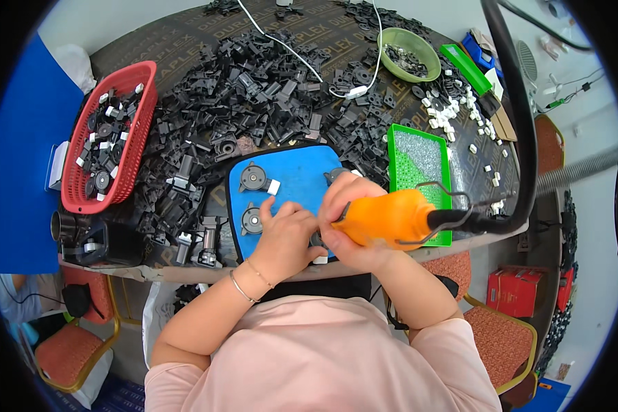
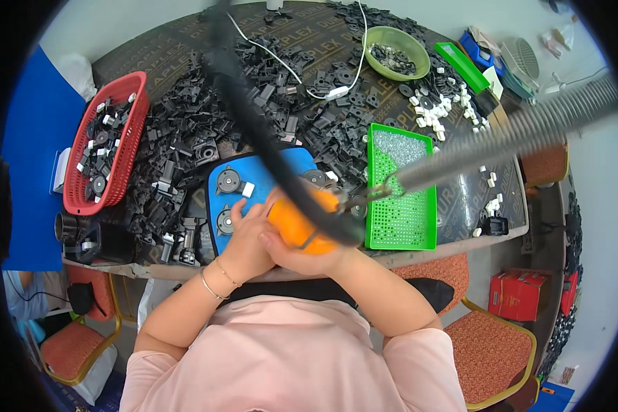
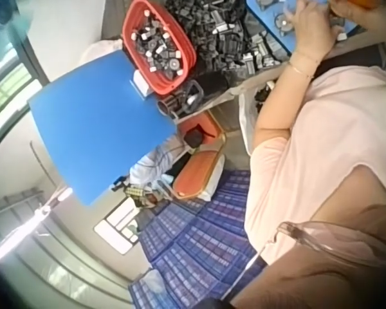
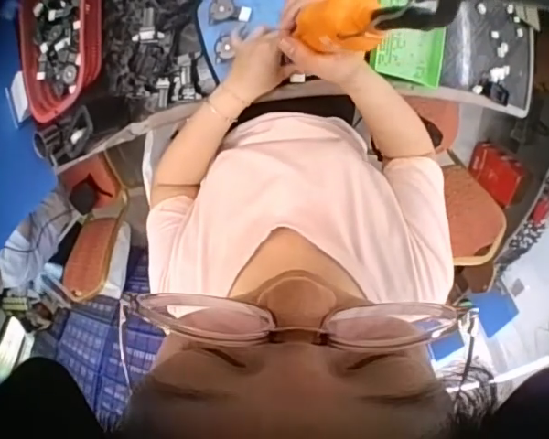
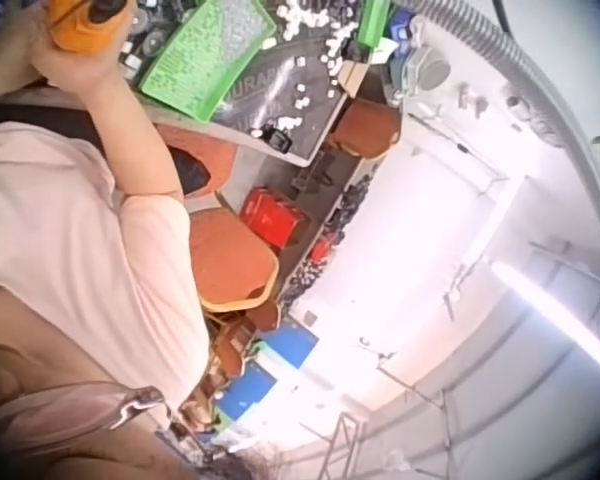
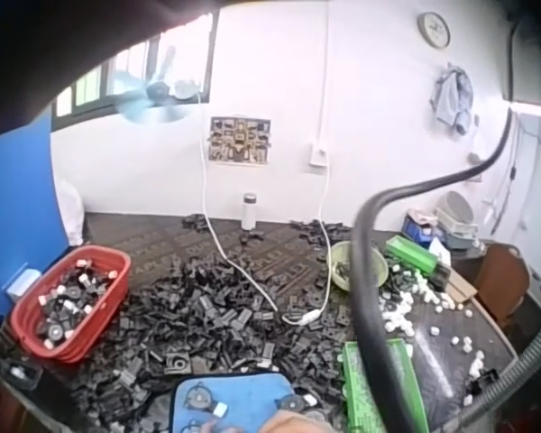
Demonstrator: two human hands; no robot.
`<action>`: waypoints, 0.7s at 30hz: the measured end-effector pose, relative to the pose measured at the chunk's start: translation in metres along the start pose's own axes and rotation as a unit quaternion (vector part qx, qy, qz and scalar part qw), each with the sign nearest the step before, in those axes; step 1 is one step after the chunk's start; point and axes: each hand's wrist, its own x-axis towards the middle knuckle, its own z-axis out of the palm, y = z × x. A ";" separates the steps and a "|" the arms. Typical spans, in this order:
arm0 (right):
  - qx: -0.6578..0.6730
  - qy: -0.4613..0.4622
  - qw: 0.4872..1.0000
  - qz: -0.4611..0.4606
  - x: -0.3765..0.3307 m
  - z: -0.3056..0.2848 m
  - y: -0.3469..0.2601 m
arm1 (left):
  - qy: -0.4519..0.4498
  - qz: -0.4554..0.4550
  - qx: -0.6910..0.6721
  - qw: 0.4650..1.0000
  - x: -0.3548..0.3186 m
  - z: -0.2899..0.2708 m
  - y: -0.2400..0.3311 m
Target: Assembling small motor components into plastic housings using an electric screwdriver at a factory workbench.
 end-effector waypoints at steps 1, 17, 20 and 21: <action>0.041 0.029 0.997 -0.052 0.002 0.000 0.008 | 0.000 0.001 0.000 1.000 0.000 0.000 0.001; -0.014 0.333 0.943 0.000 -0.072 -0.125 -0.006 | -0.022 -0.013 -0.023 0.999 0.002 -0.010 0.008; -0.026 0.342 0.939 -0.029 -0.076 -0.126 -0.001 | -0.023 -0.010 -0.017 1.000 0.002 -0.010 0.009; -0.026 0.345 0.938 -0.029 -0.075 -0.126 0.000 | -0.023 -0.014 -0.012 1.000 0.002 -0.010 0.009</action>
